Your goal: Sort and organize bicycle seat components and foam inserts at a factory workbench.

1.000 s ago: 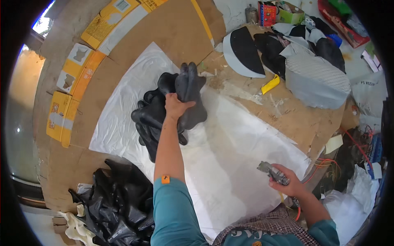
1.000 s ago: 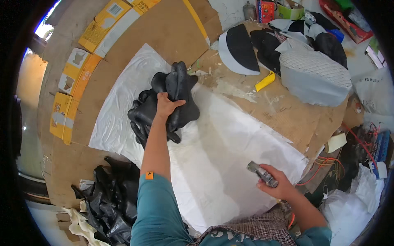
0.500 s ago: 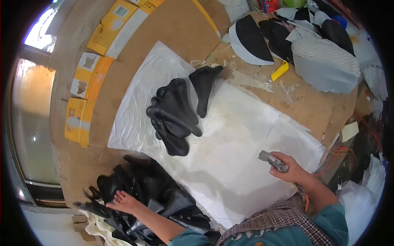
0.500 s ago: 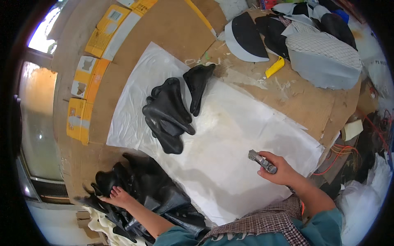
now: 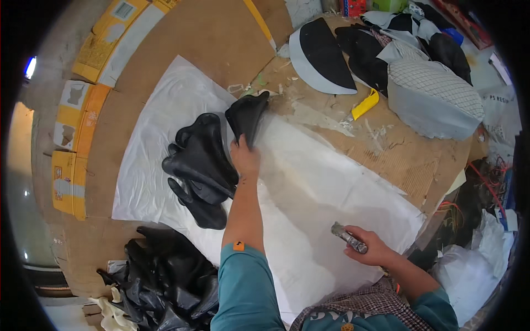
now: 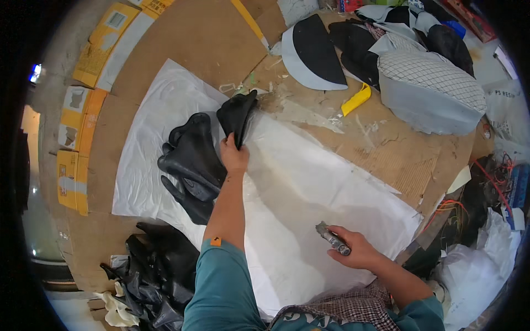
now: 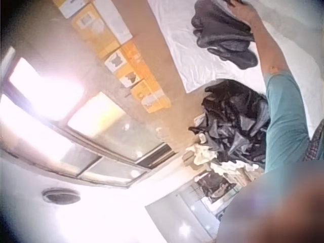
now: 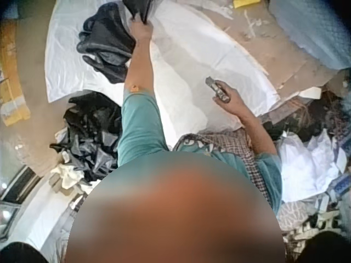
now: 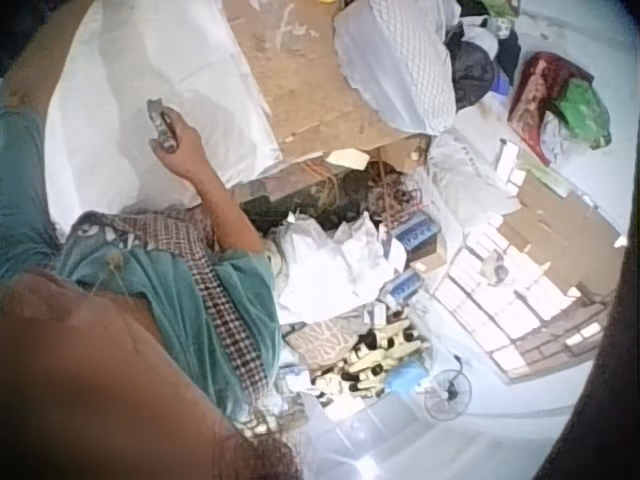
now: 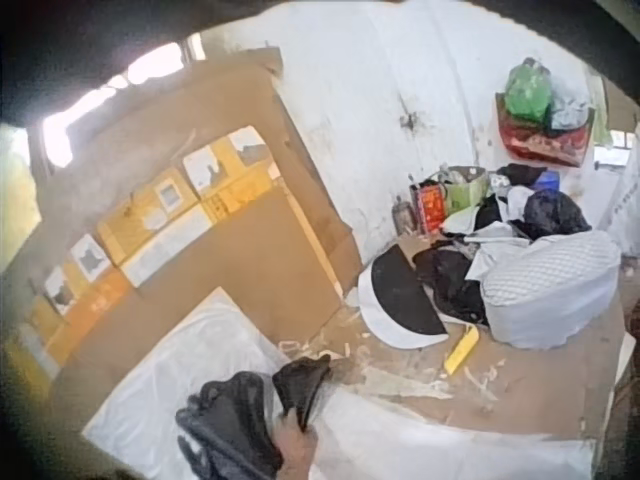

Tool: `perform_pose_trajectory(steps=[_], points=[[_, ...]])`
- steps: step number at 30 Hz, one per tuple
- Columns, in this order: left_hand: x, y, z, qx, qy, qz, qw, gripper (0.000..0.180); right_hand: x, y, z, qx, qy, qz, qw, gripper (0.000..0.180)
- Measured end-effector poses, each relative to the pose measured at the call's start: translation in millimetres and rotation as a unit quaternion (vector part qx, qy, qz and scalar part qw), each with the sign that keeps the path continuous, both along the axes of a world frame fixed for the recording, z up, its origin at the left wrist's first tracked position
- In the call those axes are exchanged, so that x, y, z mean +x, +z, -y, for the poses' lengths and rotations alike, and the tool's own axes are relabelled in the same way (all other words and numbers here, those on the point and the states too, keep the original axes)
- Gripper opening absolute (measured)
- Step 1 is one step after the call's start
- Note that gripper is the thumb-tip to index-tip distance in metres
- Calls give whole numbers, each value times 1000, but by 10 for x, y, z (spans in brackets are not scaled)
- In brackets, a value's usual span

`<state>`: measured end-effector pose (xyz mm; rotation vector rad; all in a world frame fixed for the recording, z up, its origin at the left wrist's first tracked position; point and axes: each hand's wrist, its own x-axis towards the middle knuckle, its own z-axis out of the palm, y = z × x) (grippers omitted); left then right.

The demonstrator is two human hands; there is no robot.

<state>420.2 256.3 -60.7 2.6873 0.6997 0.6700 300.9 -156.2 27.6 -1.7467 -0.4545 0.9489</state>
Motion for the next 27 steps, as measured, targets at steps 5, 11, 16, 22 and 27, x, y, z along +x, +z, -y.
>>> perform_pose_trajectory(steps=[5,11,16,22,27], points=[[-349,222,143,-76,-40,80,993,39,85,-21,16,-8,6,42,999,56],[-1841,561,1286,-760,21,287,583,34,31,137,111,6,14,43,999,53],[-2999,121,1663,-825,116,106,542,45,-241,642,210,31,5,65,997,53],[-3548,189,1359,-618,158,-67,767,56,-687,1554,533,1,44,59,997,58],[-3623,190,810,-545,163,94,817,41,-1091,1949,942,-22,129,42,991,56]])
